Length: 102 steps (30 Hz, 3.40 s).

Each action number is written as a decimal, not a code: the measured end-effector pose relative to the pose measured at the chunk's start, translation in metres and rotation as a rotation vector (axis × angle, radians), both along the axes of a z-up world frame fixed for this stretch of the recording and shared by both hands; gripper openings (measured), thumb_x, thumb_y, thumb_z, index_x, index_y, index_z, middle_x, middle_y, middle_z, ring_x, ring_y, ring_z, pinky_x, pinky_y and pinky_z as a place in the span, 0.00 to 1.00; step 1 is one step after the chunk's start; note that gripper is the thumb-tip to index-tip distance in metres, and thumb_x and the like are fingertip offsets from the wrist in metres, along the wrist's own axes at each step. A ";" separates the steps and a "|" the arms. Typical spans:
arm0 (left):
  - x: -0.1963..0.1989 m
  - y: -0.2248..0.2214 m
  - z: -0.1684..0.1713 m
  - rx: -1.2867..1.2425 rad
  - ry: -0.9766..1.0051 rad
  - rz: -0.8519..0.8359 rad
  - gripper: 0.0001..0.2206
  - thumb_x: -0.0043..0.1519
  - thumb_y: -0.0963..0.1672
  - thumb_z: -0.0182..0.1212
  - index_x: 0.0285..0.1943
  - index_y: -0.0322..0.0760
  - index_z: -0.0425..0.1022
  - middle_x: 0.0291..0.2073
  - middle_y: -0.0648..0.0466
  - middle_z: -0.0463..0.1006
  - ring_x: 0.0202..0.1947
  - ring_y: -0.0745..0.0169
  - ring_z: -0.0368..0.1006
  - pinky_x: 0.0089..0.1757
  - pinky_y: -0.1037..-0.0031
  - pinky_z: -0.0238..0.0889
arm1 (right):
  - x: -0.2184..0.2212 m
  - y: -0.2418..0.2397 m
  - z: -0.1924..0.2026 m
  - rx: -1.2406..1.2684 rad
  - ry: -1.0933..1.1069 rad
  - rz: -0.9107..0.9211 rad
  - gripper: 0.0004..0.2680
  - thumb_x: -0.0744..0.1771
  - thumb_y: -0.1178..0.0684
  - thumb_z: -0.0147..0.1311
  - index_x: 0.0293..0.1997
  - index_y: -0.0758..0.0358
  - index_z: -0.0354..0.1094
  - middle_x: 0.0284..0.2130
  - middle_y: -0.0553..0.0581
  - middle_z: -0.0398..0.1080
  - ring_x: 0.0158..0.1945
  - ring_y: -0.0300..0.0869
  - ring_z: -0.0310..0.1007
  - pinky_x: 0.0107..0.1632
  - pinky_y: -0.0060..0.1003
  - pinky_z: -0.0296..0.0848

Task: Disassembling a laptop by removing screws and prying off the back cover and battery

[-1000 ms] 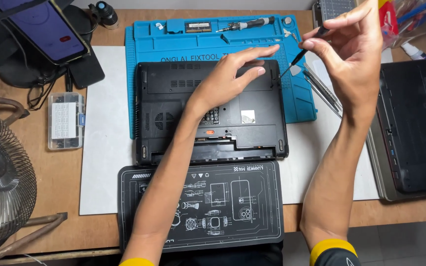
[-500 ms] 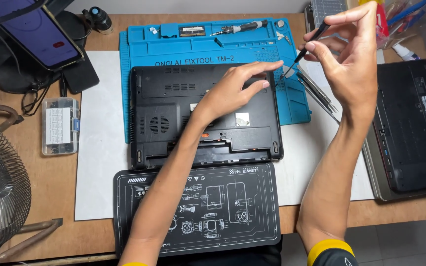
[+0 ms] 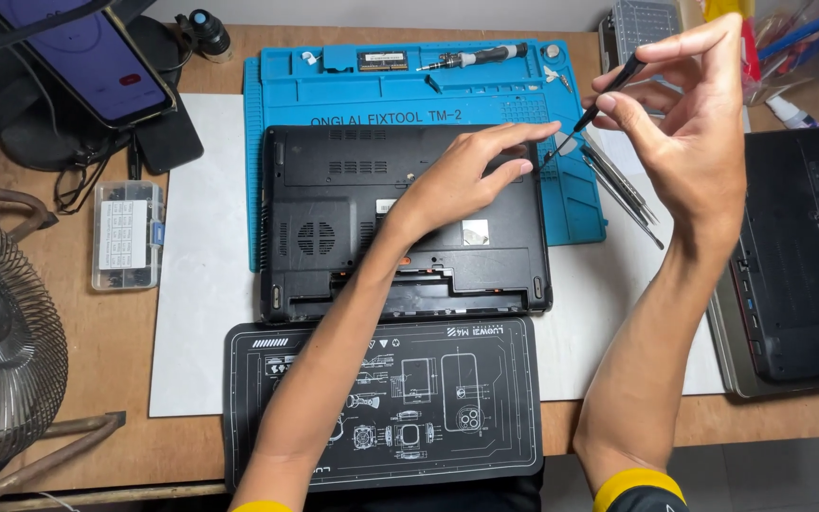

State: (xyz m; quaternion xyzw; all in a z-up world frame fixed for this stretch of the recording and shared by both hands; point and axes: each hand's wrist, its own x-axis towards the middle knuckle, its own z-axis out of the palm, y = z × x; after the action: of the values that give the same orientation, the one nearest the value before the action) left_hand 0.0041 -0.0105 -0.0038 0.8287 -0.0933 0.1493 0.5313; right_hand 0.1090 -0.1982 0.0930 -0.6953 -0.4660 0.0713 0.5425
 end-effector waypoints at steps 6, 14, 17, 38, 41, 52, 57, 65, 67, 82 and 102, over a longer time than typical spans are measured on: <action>0.002 -0.002 -0.002 0.001 -0.014 -0.001 0.19 0.70 0.41 0.53 0.72 0.43 0.66 0.69 0.51 0.72 0.72 0.54 0.65 0.67 0.64 0.56 | 0.005 0.004 -0.007 0.019 0.010 -0.023 0.14 0.73 0.72 0.55 0.55 0.63 0.49 0.50 0.69 0.65 0.57 0.50 0.75 0.54 0.37 0.83; 0.008 -0.014 -0.009 -0.050 -0.044 -0.013 0.19 0.71 0.42 0.53 0.72 0.45 0.66 0.67 0.52 0.74 0.70 0.56 0.69 0.66 0.64 0.62 | 0.022 -0.007 -0.020 0.003 -0.090 -0.099 0.17 0.73 0.65 0.69 0.54 0.65 0.54 0.49 0.59 0.60 0.53 0.44 0.72 0.58 0.33 0.78; 0.013 -0.024 -0.012 -0.082 -0.076 -0.011 0.17 0.72 0.43 0.52 0.71 0.45 0.66 0.67 0.52 0.74 0.69 0.56 0.70 0.65 0.65 0.64 | 0.021 -0.012 -0.019 0.025 -0.035 -0.072 0.15 0.73 0.67 0.67 0.52 0.65 0.56 0.48 0.59 0.63 0.56 0.46 0.76 0.63 0.35 0.80; 0.064 -0.063 -0.012 -0.319 -0.185 0.301 0.16 0.55 0.50 0.70 0.41 0.45 0.66 0.36 0.62 0.72 0.33 0.68 0.67 0.36 0.74 0.63 | 0.008 -0.011 0.001 -0.081 -0.031 -0.022 0.09 0.73 0.65 0.60 0.60 0.72 0.67 0.45 0.62 0.68 0.51 0.42 0.70 0.56 0.30 0.71; 0.065 -0.054 -0.019 -0.269 -0.161 0.207 0.11 0.62 0.47 0.63 0.50 0.43 0.74 0.46 0.61 0.80 0.44 0.67 0.74 0.46 0.72 0.67 | 0.005 -0.008 0.007 -0.049 0.053 0.058 0.12 0.73 0.66 0.49 0.66 0.74 0.58 0.53 0.71 0.70 0.59 0.50 0.73 0.65 0.38 0.74; 0.063 -0.054 -0.018 -0.311 -0.059 0.245 0.15 0.58 0.50 0.66 0.49 0.44 0.70 0.39 0.58 0.80 0.35 0.65 0.73 0.42 0.73 0.69 | 0.008 -0.003 0.002 -0.201 0.064 0.031 0.05 0.73 0.63 0.53 0.53 0.71 0.71 0.48 0.60 0.70 0.53 0.44 0.75 0.61 0.34 0.76; 0.068 -0.057 -0.024 -0.331 -0.148 0.244 0.08 0.61 0.48 0.61 0.38 0.41 0.71 0.31 0.59 0.80 0.32 0.66 0.74 0.40 0.73 0.66 | 0.015 -0.008 -0.005 -0.247 0.087 0.079 0.08 0.71 0.60 0.54 0.55 0.68 0.65 0.52 0.58 0.70 0.57 0.40 0.70 0.65 0.33 0.71; 0.067 -0.048 -0.028 -0.333 -0.095 0.133 0.12 0.64 0.47 0.60 0.52 0.42 0.78 0.44 0.60 0.83 0.47 0.67 0.78 0.50 0.73 0.68 | 0.008 -0.007 0.004 -0.187 0.104 0.010 0.07 0.73 0.63 0.51 0.58 0.70 0.65 0.50 0.61 0.71 0.56 0.44 0.74 0.63 0.33 0.74; 0.069 -0.048 -0.029 -0.329 -0.105 0.118 0.11 0.67 0.45 0.55 0.53 0.39 0.79 0.48 0.59 0.84 0.50 0.65 0.79 0.55 0.72 0.66 | 0.006 -0.009 0.008 -0.194 0.089 0.059 0.08 0.74 0.64 0.47 0.61 0.73 0.62 0.52 0.66 0.71 0.59 0.47 0.73 0.66 0.37 0.73; 0.066 -0.051 -0.024 -0.290 -0.169 0.260 0.10 0.57 0.48 0.64 0.36 0.43 0.70 0.28 0.62 0.74 0.33 0.66 0.67 0.39 0.73 0.61 | 0.004 -0.007 0.004 -0.261 0.162 0.116 0.08 0.71 0.64 0.49 0.57 0.72 0.61 0.53 0.68 0.71 0.61 0.50 0.73 0.68 0.40 0.73; 0.049 -0.020 -0.025 -0.038 0.015 0.231 0.14 0.55 0.49 0.72 0.43 0.46 0.72 0.41 0.57 0.79 0.40 0.64 0.73 0.40 0.71 0.68 | 0.002 0.000 0.006 -0.196 -0.082 0.019 0.08 0.75 0.66 0.49 0.62 0.73 0.64 0.50 0.64 0.70 0.55 0.47 0.73 0.63 0.38 0.73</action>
State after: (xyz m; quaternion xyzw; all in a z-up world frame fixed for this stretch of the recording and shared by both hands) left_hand 0.0530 -0.0304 -0.0288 0.8247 0.0094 0.2050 0.5270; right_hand 0.1112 -0.1984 0.0988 -0.7429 -0.4854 0.0931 0.4514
